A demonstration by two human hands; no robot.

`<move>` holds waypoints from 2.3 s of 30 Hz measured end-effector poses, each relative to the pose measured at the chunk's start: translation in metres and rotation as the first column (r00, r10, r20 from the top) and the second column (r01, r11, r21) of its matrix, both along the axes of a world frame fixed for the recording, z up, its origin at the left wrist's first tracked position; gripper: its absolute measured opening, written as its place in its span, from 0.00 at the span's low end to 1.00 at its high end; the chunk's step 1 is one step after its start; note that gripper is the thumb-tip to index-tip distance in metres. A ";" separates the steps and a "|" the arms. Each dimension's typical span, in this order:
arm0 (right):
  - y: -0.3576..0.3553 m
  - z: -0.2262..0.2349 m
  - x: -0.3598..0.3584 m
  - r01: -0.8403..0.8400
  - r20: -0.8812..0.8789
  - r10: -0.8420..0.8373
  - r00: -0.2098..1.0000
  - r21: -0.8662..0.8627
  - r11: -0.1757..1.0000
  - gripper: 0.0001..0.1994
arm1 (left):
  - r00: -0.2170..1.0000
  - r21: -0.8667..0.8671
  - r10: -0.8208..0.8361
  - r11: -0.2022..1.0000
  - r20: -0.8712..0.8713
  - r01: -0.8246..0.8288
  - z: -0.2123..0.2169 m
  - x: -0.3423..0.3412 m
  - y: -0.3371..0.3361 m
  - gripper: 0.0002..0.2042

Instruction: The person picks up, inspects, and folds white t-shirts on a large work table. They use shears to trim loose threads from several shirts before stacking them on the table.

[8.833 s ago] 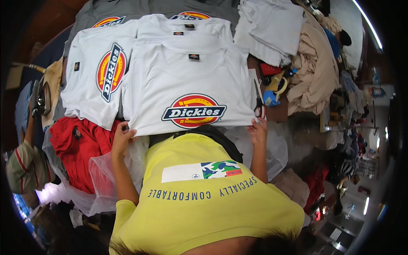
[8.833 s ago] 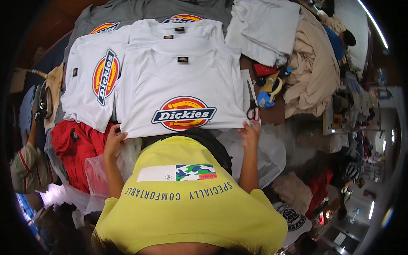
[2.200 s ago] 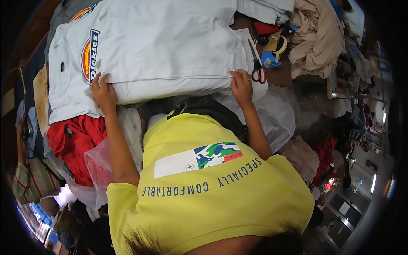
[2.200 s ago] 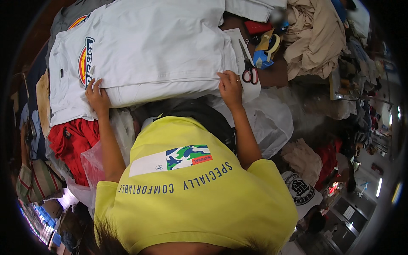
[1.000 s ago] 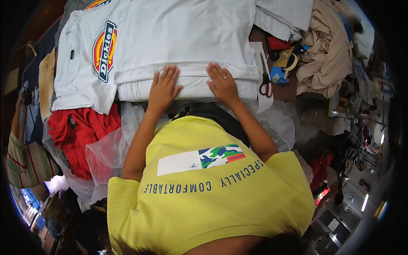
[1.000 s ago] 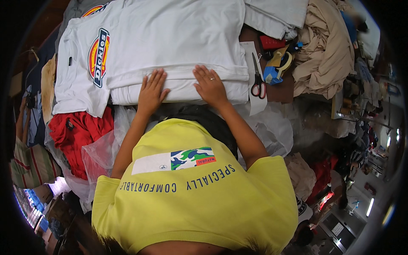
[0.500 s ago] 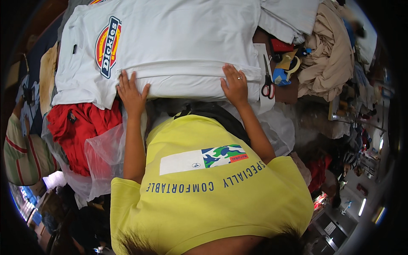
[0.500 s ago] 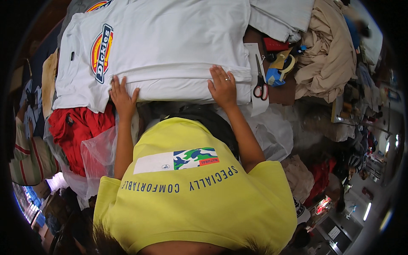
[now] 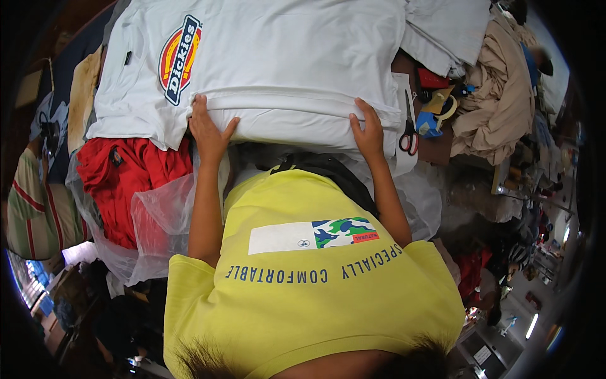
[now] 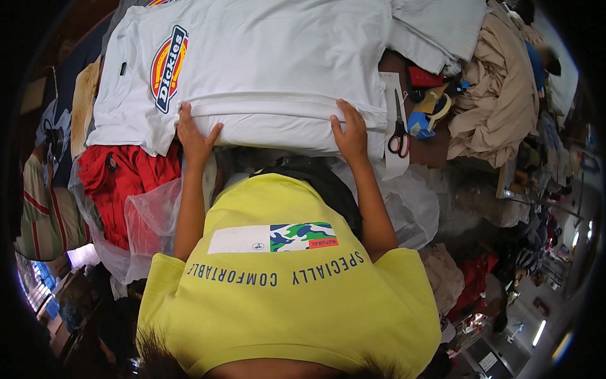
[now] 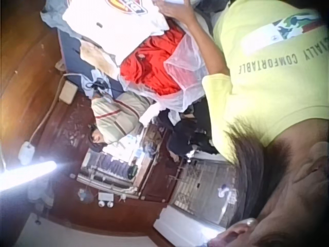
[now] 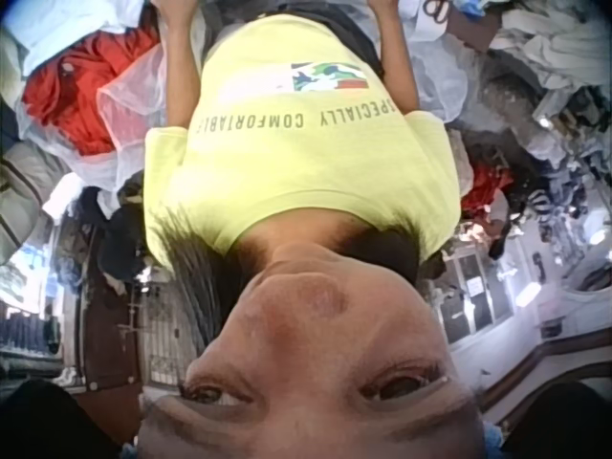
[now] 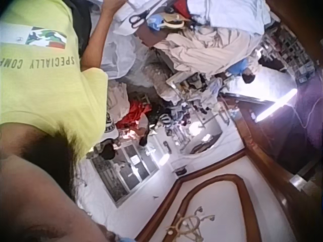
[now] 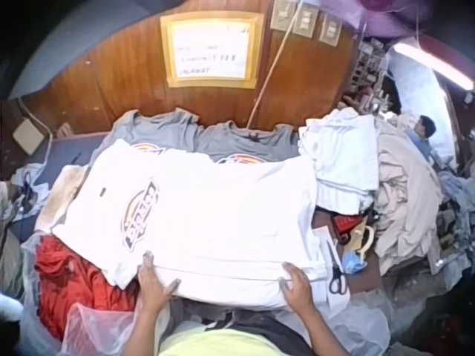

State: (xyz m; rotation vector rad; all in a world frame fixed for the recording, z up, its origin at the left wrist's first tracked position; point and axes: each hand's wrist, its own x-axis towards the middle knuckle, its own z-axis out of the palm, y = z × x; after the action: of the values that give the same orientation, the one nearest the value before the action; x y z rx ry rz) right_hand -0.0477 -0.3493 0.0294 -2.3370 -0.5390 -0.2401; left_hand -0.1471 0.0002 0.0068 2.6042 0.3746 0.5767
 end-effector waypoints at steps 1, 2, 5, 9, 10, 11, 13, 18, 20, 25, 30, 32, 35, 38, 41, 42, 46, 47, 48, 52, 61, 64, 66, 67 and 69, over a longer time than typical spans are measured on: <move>-0.001 0.002 0.000 0.017 -0.025 -0.016 1.000 0.035 0.999 0.18 | 1.000 -0.018 -0.001 1.000 -0.016 0.001 0.002 0.002 -0.003 0.42; -0.002 0.001 0.001 0.032 -0.038 -0.029 0.999 0.087 0.996 0.17 | 0.999 0.019 0.023 1.000 -0.040 -0.023 0.005 0.003 -0.006 0.40; -0.008 0.000 0.003 0.119 -0.109 -0.093 0.990 0.258 0.959 0.15 | 0.996 0.112 0.043 0.993 -0.072 -0.034 0.019 0.012 -0.022 0.31; -0.016 0.008 0.004 0.243 -0.204 -0.173 0.964 0.397 0.885 0.15 | 0.991 0.079 -0.125 0.989 0.044 0.121 0.027 0.034 -0.052 0.19; -0.019 0.013 0.005 0.255 -0.200 -0.188 0.962 0.398 0.881 0.15 | 0.979 0.030 -0.194 0.981 0.059 0.192 0.028 0.043 -0.059 0.18; -0.023 0.016 0.006 0.252 -0.112 -0.228 0.967 0.314 0.916 0.15 | 0.963 -0.017 -0.260 0.965 0.078 0.262 0.029 0.050 -0.068 0.18; -0.032 0.020 0.010 0.267 0.072 -0.278 0.958 0.135 0.954 0.16 | 0.943 0.023 -0.321 0.947 0.088 0.321 0.030 0.062 -0.087 0.16; -0.058 0.017 0.014 0.373 0.086 -0.380 0.921 0.091 0.924 0.17 | 0.909 0.021 -0.414 0.910 0.038 0.414 0.026 0.089 -0.113 0.13; -0.068 0.011 0.015 0.388 0.063 -0.394 0.917 0.088 0.917 0.16 | 0.905 -0.006 -0.424 0.905 0.027 0.425 0.022 0.095 -0.119 0.12; -0.082 0.002 0.019 0.391 -0.160 -0.363 0.918 0.204 0.898 0.14 | 0.905 -0.122 -0.418 0.897 0.072 0.424 0.012 0.098 -0.113 0.10; -0.086 -0.001 0.023 0.455 -0.384 -0.297 0.874 0.432 0.779 0.13 | 0.899 -0.090 -0.428 0.895 0.096 0.436 0.008 0.098 -0.112 0.09; -0.084 0.002 0.024 0.464 -0.441 -0.261 0.859 0.452 0.762 0.13 | 0.896 -0.071 -0.433 0.895 0.096 0.440 0.008 0.097 -0.111 0.09; -0.084 0.000 0.027 0.486 -0.500 -0.213 0.839 0.514 0.707 0.12 | 0.904 -0.053 -0.415 0.905 0.101 0.421 0.011 0.097 -0.115 0.09; -0.086 -0.004 0.031 0.516 -0.532 -0.215 0.819 0.521 0.680 0.12 | 0.900 0.068 -0.431 0.902 0.061 0.427 0.018 0.097 -0.124 0.09; -0.088 -0.005 0.034 0.503 -0.532 -0.194 0.825 0.532 0.681 0.12 | 0.875 0.082 -0.483 0.871 -0.023 0.484 0.026 0.100 -0.141 0.11; -0.089 -0.005 0.034 0.521 -0.559 -0.216 0.801 0.471 0.712 0.12 | 0.860 0.066 -0.509 0.857 -0.048 0.511 0.026 0.103 -0.148 0.12; -0.091 0.010 0.031 0.479 -0.567 -0.279 0.775 0.238 0.845 0.14 | 0.755 0.090 -0.641 0.751 -0.137 0.654 0.040 0.114 -0.173 0.10; -0.091 0.014 0.031 0.445 -0.546 -0.287 0.787 0.181 0.877 0.15 | 0.724 -0.023 -0.665 0.739 -0.183 0.673 0.038 0.114 -0.177 0.10; -0.091 0.017 0.035 0.404 -0.483 -0.296 0.824 0.134 0.905 0.16 | 0.689 -0.136 -0.689 0.722 -0.225 0.678 0.034 0.112 -0.181 0.10; -0.062 0.054 0.058 0.296 -0.208 -0.258 0.944 0.180 0.938 0.14 | 0.596 -0.370 -0.740 0.672 -0.311 0.642 0.066 0.090 -0.178 0.10; 0.077 0.093 0.021 -0.504 -0.034 0.534 0.844 0.289 0.814 0.16 | 0.770 -0.959 -0.573 0.142 -0.281 -0.244 0.028 0.055 -0.141 0.17; 0.003 0.024 0.033 -0.063 -0.276 0.139 0.951 0.269 0.961 0.11 | 0.834 -0.942 -0.504 -0.108 -0.224 -0.318 0.024 0.049 -0.133 0.14; -0.061 0.001 0.028 0.211 -0.037 -0.225 0.974 -0.223 0.952 0.10 | 0.902 -0.909 -0.402 -0.297 -0.156 -0.290 0.026 0.043 -0.125 0.12; -0.083 0.010 0.021 0.269 -0.125 -0.344 0.931 -0.405 0.874 0.11 | 0.925 -0.885 -0.346 -0.366 -0.157 -0.287 0.026 0.042 -0.123 0.12; -0.111 0.009 0.004 0.378 -0.107 -0.566 0.818 -0.641 0.668 0.16 | 0.955 -0.822 -0.246 -0.500 -0.166 -0.272 0.023 0.045 -0.120 0.12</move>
State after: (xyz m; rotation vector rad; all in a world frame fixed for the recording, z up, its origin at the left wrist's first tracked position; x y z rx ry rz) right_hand -0.0438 -0.4608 0.0385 -3.0392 0.2249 0.0721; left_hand -0.1018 -0.1199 0.0302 0.5937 0.6032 -0.3228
